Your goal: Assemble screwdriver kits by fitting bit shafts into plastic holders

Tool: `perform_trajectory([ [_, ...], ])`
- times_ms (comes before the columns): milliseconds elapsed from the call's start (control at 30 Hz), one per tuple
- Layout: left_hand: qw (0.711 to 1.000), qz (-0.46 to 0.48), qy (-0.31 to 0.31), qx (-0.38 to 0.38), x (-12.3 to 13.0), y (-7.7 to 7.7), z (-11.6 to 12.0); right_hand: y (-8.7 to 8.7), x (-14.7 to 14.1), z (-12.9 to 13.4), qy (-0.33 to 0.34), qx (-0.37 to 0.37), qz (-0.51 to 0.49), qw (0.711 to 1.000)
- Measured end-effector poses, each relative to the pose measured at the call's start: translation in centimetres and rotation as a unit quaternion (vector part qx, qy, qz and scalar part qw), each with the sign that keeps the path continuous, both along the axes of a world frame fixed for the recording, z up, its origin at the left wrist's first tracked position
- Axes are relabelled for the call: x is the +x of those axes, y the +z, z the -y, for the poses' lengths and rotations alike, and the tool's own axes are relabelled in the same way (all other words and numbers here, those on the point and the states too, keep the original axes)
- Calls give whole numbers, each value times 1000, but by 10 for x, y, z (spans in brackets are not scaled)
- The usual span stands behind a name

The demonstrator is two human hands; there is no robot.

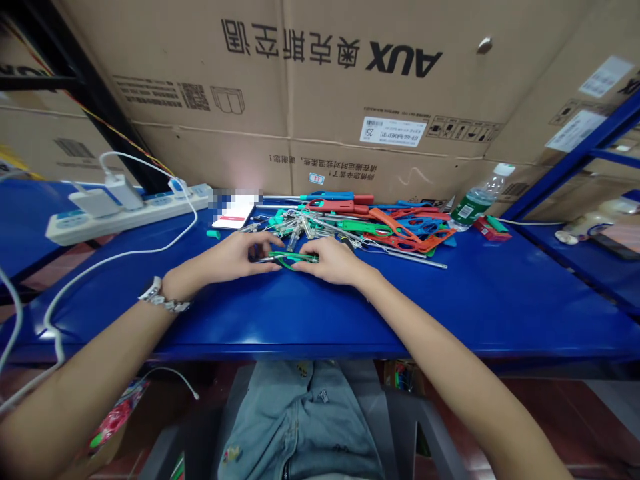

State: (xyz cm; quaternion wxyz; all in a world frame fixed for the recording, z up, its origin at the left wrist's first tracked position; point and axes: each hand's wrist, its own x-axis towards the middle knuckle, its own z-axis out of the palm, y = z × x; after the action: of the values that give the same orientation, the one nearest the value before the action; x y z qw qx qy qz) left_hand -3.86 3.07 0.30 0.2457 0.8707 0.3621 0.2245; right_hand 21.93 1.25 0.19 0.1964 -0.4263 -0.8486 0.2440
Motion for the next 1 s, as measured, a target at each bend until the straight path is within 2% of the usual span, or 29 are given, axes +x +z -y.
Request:
perform_trajectory([
  [100, 998, 44, -2, -52, -10, 4, -1, 1, 7, -1, -3, -14, -19, 1000],
  [200, 996, 63, -11, -58, -13, 9, 0, 3, 9, 1, -11, -22, -27, 999],
  [300, 997, 61, -17, -45, -12, 11, 2, 3, 8, 3, -19, -27, -27, 999],
  [500, 999, 32, -20, 28, -11, 12, 0, 3, 6, 4, -18, -18, -20, 999],
  [733, 999, 5, -9, 45, -8, 9, -1, 5, 7, 7, -13, -24, -6, 1000],
  [1000, 999, -19, -22, 31, -12, 3, -6, 5, -2, 16, -66, 72, 55, 994],
])
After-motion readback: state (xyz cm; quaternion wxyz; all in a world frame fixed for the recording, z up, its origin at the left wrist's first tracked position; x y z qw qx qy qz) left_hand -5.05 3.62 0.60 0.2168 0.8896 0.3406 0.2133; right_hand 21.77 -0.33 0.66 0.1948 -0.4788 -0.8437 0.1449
